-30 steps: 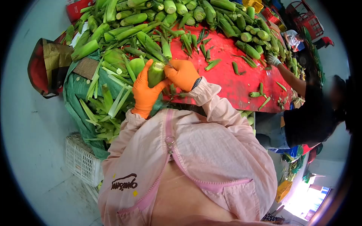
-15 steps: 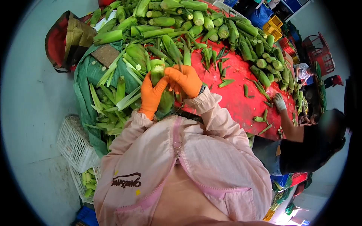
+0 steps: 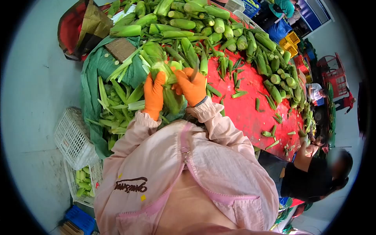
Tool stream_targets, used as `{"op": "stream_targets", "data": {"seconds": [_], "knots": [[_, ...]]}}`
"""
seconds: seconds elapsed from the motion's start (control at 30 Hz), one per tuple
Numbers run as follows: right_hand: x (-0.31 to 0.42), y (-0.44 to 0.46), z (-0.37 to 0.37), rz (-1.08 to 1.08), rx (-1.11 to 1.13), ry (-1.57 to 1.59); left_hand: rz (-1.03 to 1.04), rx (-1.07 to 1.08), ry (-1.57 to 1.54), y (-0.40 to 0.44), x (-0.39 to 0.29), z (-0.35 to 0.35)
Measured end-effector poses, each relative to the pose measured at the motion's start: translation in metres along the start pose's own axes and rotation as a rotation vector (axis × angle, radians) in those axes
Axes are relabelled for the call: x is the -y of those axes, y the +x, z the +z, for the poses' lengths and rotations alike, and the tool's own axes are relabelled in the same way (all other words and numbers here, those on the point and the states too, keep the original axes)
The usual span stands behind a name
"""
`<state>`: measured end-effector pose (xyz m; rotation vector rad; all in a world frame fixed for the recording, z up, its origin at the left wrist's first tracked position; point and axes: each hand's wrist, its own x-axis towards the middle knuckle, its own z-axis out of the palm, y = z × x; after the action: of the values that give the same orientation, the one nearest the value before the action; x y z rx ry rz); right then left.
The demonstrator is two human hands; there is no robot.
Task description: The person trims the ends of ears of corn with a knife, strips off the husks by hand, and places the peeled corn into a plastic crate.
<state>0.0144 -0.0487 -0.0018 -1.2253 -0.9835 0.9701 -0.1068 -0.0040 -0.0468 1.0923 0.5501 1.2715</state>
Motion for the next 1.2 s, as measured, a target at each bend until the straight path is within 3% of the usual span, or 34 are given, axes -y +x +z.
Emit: {"op": "stream_targets", "data": {"seconds": [0.1,0.13,0.4,0.7,0.8,0.83,0.87,0.9,0.97,1.0,1.07,1.1,1.13,1.17,1.2], "knots": [[0.001,-0.008,0.007,-0.086,-0.011,0.083,-0.128,-0.129,-0.404,0.014,-0.007,-0.019],[0.004,-0.011,0.009,-0.111,-0.044,0.104,-0.175,-0.237,-0.445,0.022,-0.006,-0.030],[-0.004,-0.025,0.044,-0.065,-0.050,0.293,-0.080,-0.434,-0.497,0.049,-0.034,-0.129],[0.005,-0.024,0.092,-0.062,0.033,0.426,-0.014,-0.625,-0.448,0.029,-0.078,-0.230],[0.016,-0.017,0.091,-0.081,-0.061,0.466,0.111,-0.718,-0.435,0.022,-0.050,-0.331],[0.020,-0.011,0.087,-0.082,-0.148,0.518,0.193,-0.701,-0.209,0.013,-0.032,-0.392],[0.020,0.000,0.070,-0.221,-0.097,0.500,0.234,-0.687,-0.096,0.006,-0.033,-0.398],[0.023,0.005,0.064,-0.227,-0.132,0.590,0.276,-0.678,0.015,-0.001,-0.036,-0.402],[0.022,0.009,0.059,-0.109,0.011,0.440,0.210,-1.016,-0.359,-0.025,-0.082,-0.334],[0.017,0.013,0.068,-0.001,0.101,0.259,0.219,-1.010,-0.354,-0.028,-0.082,-0.322],[0.006,0.024,0.096,0.187,0.343,-0.121,0.038,-0.669,-0.044,-0.034,-0.076,-0.296],[-0.019,0.034,0.102,0.167,0.482,-0.220,0.022,-0.597,0.029,-0.033,-0.083,-0.261],[-0.026,0.036,0.109,0.073,0.488,-0.411,0.065,-0.529,0.048,-0.032,-0.085,-0.234],[-0.020,0.037,0.120,0.085,0.499,-0.433,0.077,-0.522,0.049,-0.027,-0.091,-0.211],[-0.016,0.039,0.129,-0.064,0.528,-0.448,0.078,-0.438,0.027,-0.028,-0.096,-0.190]]}}
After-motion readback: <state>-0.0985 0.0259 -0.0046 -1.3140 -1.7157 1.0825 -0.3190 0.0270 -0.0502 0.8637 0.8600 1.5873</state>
